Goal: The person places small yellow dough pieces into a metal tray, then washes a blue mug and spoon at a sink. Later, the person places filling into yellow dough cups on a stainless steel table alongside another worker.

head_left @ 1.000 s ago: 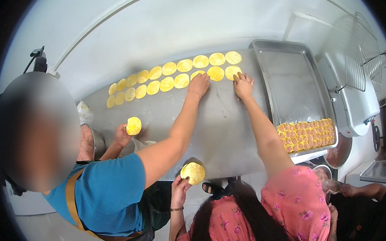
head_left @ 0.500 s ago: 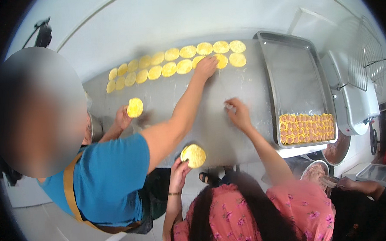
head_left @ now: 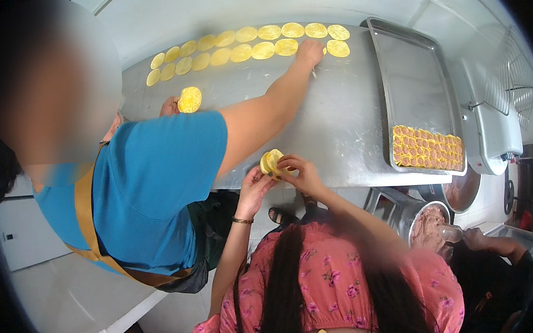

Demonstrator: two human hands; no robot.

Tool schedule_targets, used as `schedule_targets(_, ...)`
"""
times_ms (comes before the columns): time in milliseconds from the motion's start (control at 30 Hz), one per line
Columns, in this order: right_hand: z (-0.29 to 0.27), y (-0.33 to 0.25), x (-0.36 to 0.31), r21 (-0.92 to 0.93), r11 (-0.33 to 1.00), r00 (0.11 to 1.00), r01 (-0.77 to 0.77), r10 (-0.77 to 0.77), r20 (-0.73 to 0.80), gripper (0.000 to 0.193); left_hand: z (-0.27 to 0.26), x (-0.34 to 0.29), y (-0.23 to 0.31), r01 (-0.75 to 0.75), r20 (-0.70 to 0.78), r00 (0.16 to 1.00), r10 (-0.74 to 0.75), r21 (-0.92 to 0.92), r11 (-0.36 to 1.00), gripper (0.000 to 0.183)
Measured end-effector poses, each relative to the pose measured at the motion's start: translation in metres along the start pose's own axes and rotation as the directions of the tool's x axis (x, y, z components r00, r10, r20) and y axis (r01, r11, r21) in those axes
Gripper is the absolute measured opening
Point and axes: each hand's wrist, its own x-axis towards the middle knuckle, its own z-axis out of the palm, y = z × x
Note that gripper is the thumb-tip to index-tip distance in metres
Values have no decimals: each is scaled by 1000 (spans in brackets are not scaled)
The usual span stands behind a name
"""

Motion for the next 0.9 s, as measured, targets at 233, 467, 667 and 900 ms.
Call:
schedule_targets(233,1,10,-7,354,913,979,-203,196,54,13,-4,-2,-4,-30,-6,999,31,106,994,34)
schedule_targets(467,0,16,-11,316,909,961,-272,274,39,13,2,-4,-2,-42,-14,999,45,152,988,36)
schedule_targets(667,1,19,-7,476,795,918,-376,390,73,9,8,-5,1,-79,-37,995,92,255,964,36)
schedule_targets(900,0,34,-3,609,665,890,-433,424,169,6,9,-4,3,-110,-5,993,117,294,950,33)
